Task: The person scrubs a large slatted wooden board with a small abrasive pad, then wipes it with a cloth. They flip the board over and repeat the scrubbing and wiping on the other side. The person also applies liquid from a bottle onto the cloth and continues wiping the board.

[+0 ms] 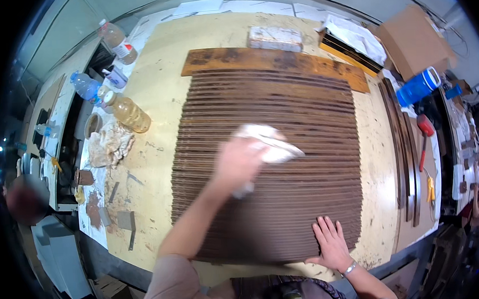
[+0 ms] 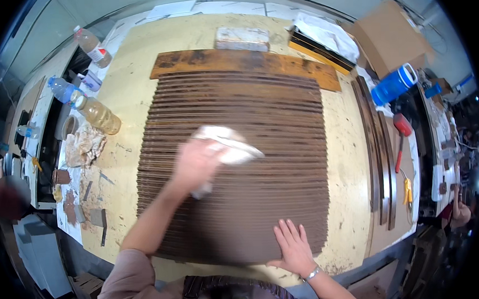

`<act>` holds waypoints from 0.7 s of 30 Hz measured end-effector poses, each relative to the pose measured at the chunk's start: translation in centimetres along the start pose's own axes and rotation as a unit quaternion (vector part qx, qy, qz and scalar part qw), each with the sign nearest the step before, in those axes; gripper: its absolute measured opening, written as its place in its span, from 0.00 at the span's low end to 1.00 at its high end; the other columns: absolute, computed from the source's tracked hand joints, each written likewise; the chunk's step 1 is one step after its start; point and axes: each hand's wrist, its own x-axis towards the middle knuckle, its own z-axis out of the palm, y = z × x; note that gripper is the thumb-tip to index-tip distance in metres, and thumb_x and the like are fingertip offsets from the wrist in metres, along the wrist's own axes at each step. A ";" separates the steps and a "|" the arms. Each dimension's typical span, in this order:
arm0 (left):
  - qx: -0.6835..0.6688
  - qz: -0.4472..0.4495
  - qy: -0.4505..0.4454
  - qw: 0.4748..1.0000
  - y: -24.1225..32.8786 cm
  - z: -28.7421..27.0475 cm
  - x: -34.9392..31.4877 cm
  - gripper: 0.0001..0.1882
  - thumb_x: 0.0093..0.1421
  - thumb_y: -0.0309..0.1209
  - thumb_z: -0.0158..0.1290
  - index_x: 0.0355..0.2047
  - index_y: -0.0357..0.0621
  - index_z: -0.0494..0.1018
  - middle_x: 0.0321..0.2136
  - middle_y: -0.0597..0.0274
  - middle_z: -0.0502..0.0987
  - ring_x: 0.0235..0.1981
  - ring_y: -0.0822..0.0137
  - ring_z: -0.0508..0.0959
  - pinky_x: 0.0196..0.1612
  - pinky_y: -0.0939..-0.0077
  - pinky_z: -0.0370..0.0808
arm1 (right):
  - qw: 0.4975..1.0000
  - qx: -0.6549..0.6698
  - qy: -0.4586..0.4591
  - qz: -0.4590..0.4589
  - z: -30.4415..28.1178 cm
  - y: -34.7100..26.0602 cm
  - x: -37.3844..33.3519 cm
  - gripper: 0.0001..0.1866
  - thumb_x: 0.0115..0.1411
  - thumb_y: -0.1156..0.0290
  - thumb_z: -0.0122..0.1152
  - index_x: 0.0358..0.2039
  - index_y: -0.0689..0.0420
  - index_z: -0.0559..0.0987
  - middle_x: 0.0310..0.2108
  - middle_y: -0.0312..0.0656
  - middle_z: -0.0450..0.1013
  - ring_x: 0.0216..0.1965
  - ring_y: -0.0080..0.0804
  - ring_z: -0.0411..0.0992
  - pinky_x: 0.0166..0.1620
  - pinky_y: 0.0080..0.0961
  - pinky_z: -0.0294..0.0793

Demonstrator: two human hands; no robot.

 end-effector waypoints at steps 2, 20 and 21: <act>0.008 -0.144 0.032 0.989 -7.0 -0.3 -5.4 0.21 0.54 0.28 0.56 0.50 0.58 0.81 0.53 0.63 0.78 0.53 0.56 0.75 0.55 0.56 0.72 | 1.000 -0.004 0.027 -0.009 0.4 0.0 0.0 0.63 0.39 0.36 0.75 0.69 0.60 0.61 0.72 0.51 0.53 0.74 0.50 0.50 0.71 0.59 0.47; 0.006 -0.190 0.078 0.979 5.9 1.9 -1.4 0.17 0.57 0.23 0.50 0.45 0.44 0.82 0.42 0.47 0.77 0.44 0.47 0.75 0.52 0.53 0.70 | 0.987 0.026 0.143 -0.064 1.4 0.4 -1.0 0.57 0.46 0.38 0.71 0.69 0.59 0.61 0.74 0.52 0.51 0.75 0.48 0.47 0.74 0.53 0.43; 0.014 -0.200 0.090 0.976 4.0 1.8 -3.2 0.18 0.56 0.22 0.49 0.45 0.44 0.82 0.42 0.47 0.77 0.45 0.46 0.75 0.52 0.52 0.70 | 0.982 0.048 0.175 -0.050 1.2 1.3 -1.3 0.55 0.48 0.40 0.70 0.69 0.59 0.61 0.74 0.52 0.51 0.75 0.49 0.47 0.74 0.53 0.42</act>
